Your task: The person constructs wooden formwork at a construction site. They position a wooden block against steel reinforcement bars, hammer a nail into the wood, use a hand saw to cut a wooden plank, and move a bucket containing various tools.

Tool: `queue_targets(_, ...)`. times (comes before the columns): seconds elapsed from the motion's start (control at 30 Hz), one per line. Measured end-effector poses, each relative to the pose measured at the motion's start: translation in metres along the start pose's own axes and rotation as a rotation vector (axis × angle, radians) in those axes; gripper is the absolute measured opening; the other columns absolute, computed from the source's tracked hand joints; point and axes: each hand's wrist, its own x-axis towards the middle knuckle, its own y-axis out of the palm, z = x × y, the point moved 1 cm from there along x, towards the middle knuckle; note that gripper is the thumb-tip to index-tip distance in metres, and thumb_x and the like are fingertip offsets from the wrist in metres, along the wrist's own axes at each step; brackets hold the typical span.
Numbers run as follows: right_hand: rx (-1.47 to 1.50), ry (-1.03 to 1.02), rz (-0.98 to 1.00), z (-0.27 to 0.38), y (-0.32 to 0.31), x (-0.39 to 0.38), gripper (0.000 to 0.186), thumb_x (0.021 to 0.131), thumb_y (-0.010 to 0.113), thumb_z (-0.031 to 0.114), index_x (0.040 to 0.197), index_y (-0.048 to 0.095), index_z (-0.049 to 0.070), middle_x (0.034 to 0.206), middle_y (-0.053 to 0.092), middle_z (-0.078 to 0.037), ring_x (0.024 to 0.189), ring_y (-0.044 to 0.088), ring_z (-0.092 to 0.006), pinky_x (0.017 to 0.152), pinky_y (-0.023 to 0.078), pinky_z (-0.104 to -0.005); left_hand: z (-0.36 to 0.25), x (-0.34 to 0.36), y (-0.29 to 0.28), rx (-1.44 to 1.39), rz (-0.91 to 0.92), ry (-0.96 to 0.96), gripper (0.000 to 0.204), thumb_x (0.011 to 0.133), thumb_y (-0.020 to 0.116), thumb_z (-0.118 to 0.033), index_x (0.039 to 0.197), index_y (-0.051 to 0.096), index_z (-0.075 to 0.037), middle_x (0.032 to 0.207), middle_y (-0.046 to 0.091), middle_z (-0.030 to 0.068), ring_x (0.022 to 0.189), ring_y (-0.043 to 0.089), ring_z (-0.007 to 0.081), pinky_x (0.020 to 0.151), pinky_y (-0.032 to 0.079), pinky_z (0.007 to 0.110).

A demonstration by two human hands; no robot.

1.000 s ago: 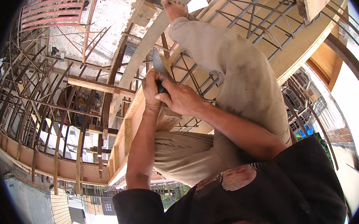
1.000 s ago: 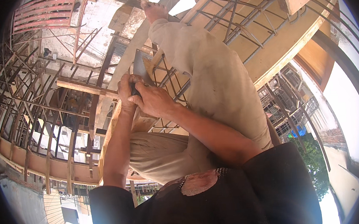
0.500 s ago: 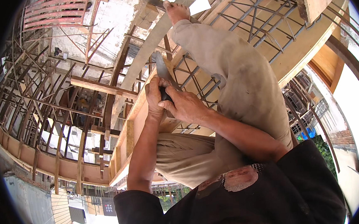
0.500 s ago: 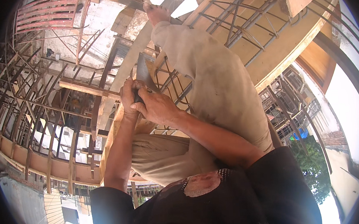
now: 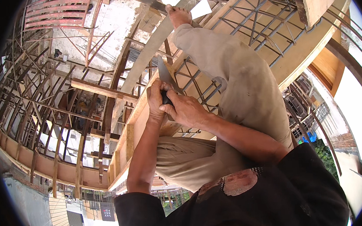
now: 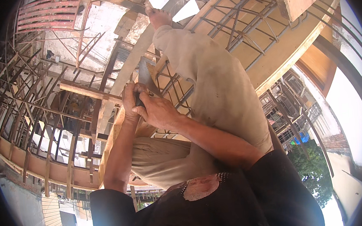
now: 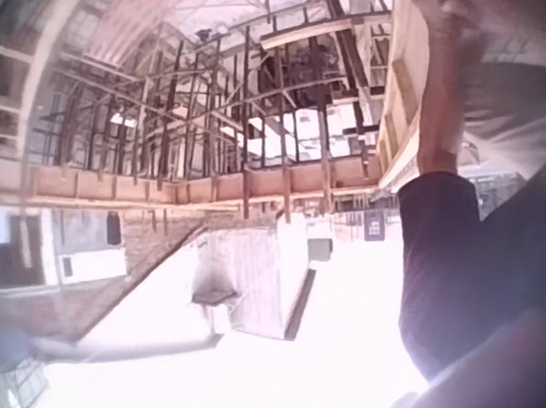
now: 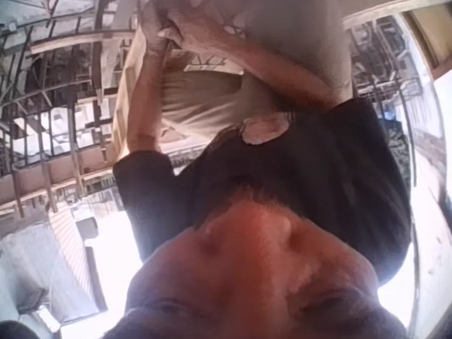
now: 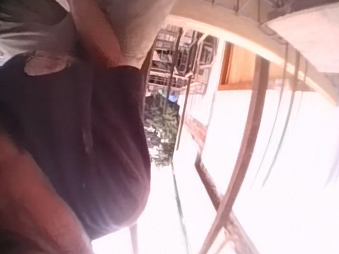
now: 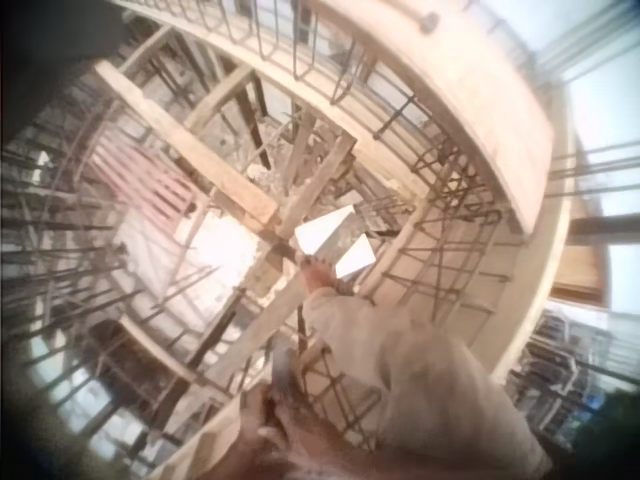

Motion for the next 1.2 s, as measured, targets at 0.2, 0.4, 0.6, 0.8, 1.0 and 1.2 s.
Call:
queue_targets(0.2, 0.007, 0.140, 0.209, -0.013, 0.002, 0.018, 0.050, 0.100, 0.050, 0.044, 0.119, 0.046, -0.002, 0.095, 0.065, -0.030, 0.090, 0.065, -0.0474, 0.077, 0.051, -0.0536, -0.002, 0.005, -0.001, 0.951, 0.012, 0.625, 0.016, 0.093, 0.057, -0.009, 0.102, 0.052, 0.002, 0.079, 0.068, 0.0131, 0.071, 0.067, 0.0230, 0.064, 0.055, 0.032)
queue_targets(0.4, 0.013, 0.178, 0.228, -0.013, -0.001, 0.029, 0.051, 0.101, 0.049, 0.045, 0.119, 0.045, -0.002, 0.097, 0.064, -0.031, 0.092, 0.064, -0.0477, 0.079, 0.051, -0.0538, -0.005, 0.020, -0.005, 1.019, 0.044, 0.645, 0.022, 0.091, 0.063, -0.012, 0.103, 0.051, 0.002, 0.077, 0.067, 0.0137, 0.072, 0.065, 0.0202, 0.066, 0.055, 0.035)
queue_targets(0.6, 0.011, 0.131, 0.161, -0.010, 0.001, 0.014, 0.048, 0.100, 0.051, 0.043, 0.117, 0.045, -0.002, 0.096, 0.065, -0.030, 0.089, 0.064, -0.0485, 0.078, 0.051, -0.0535, -0.005, 0.002, 0.003, 0.239, -0.001, 0.107, 0.051, 0.106, 0.032, -0.031, 0.084, 0.060, 0.005, 0.076, 0.067, 0.0136, 0.071, 0.065, 0.0202, 0.067, 0.055, 0.034)
queue_targets(0.8, 0.010, 0.106, 0.090, -0.005, 0.002, 0.006, 0.051, 0.101, 0.051, 0.043, 0.121, 0.044, -0.003, 0.090, 0.066, -0.029, 0.086, 0.066, -0.0465, 0.075, 0.052, -0.0523, 0.001, -0.003, 0.004, 0.871, 0.017, 0.588, 0.017, 0.095, 0.057, -0.014, 0.099, 0.057, 0.003, 0.078, 0.068, 0.0115, 0.069, 0.066, 0.0215, 0.066, 0.055, 0.034)
queue_targets(1.0, -0.012, 0.109, 0.150, -0.023, 0.010, 0.021, 0.052, 0.100, 0.051, 0.045, 0.122, 0.045, -0.003, 0.088, 0.066, -0.028, 0.086, 0.066, -0.0468, 0.075, 0.052, -0.0530, 0.000, 0.026, -0.011, 1.068, 0.021, 0.640, 0.022, 0.089, 0.065, -0.013, 0.102, 0.051, 0.000, 0.080, 0.069, 0.0127, 0.070, 0.068, 0.0231, 0.063, 0.055, 0.032)
queue_targets(1.2, 0.015, 0.102, 0.194, -0.013, 0.007, 0.017, 0.052, 0.100, 0.051, 0.046, 0.118, 0.045, -0.002, 0.089, 0.066, -0.029, 0.087, 0.067, -0.0459, 0.076, 0.052, -0.0527, -0.005, 0.006, -0.010, 0.477, -0.071, 0.242, 0.021, 0.093, 0.061, -0.018, 0.099, 0.054, 0.001, 0.079, 0.069, 0.0115, 0.068, 0.067, 0.0243, 0.065, 0.055, 0.036)
